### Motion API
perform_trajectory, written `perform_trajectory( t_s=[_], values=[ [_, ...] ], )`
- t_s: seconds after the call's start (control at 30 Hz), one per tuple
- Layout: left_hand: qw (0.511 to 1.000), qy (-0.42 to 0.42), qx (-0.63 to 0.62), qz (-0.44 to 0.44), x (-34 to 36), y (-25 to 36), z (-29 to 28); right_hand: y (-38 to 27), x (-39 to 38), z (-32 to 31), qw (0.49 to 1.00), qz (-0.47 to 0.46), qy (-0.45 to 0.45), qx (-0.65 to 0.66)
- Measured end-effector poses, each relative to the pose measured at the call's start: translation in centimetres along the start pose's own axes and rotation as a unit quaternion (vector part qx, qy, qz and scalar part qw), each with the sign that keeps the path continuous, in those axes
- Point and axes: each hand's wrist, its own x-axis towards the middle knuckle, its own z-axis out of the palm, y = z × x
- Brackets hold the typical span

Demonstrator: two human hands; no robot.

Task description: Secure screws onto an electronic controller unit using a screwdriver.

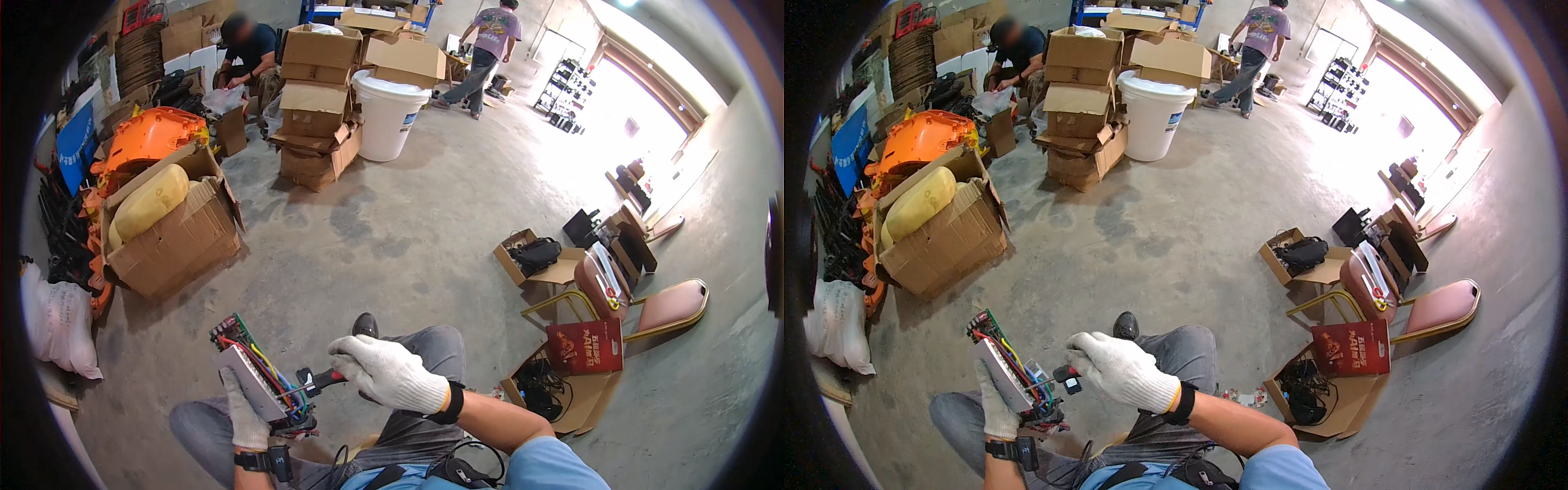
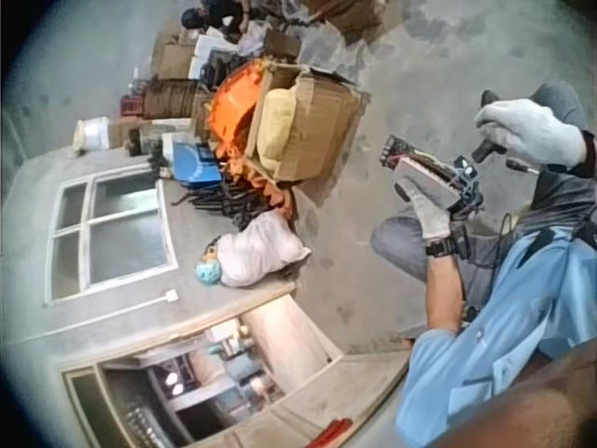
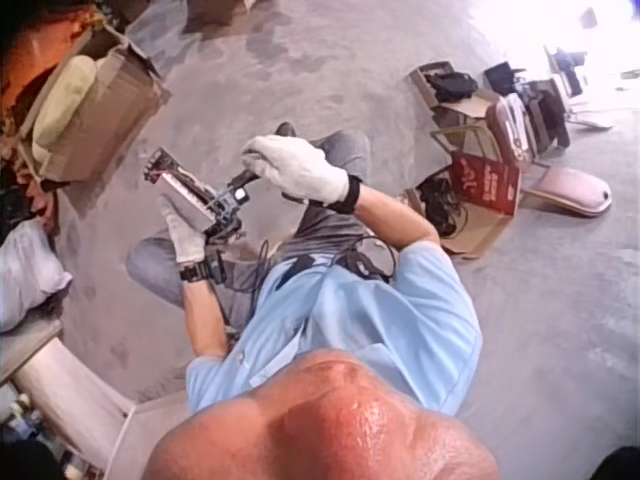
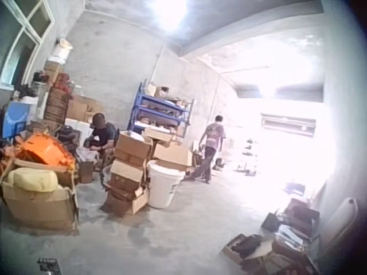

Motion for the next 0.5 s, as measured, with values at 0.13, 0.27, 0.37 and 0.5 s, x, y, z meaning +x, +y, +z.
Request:
perform_trajectory(
  t_s=[0.13,0.27,0.37,0.5],
  values=[
    [1.0,-0.01,0.001,0.003,0.1,0.0,0.0,0.3,-0.3,-0.3,0.995,-0.057,0.025,0.071],
    [0.999,-0.043,0.007,0.004,0.2,0.1,-0.2,0.2,-0.1,0.0,0.994,-0.036,0.06,0.08],
    [1.0,-0.027,0.005,0.013,0.6,-0.1,-0.6,-2.3,0.0,-0.2,0.997,0.025,0.072,-0.022],
    [0.998,-0.059,0.004,-0.004,0.6,0.0,-1.1,-0.6,0.3,0.1,0.998,0.01,0.033,-0.051]
  ],
)
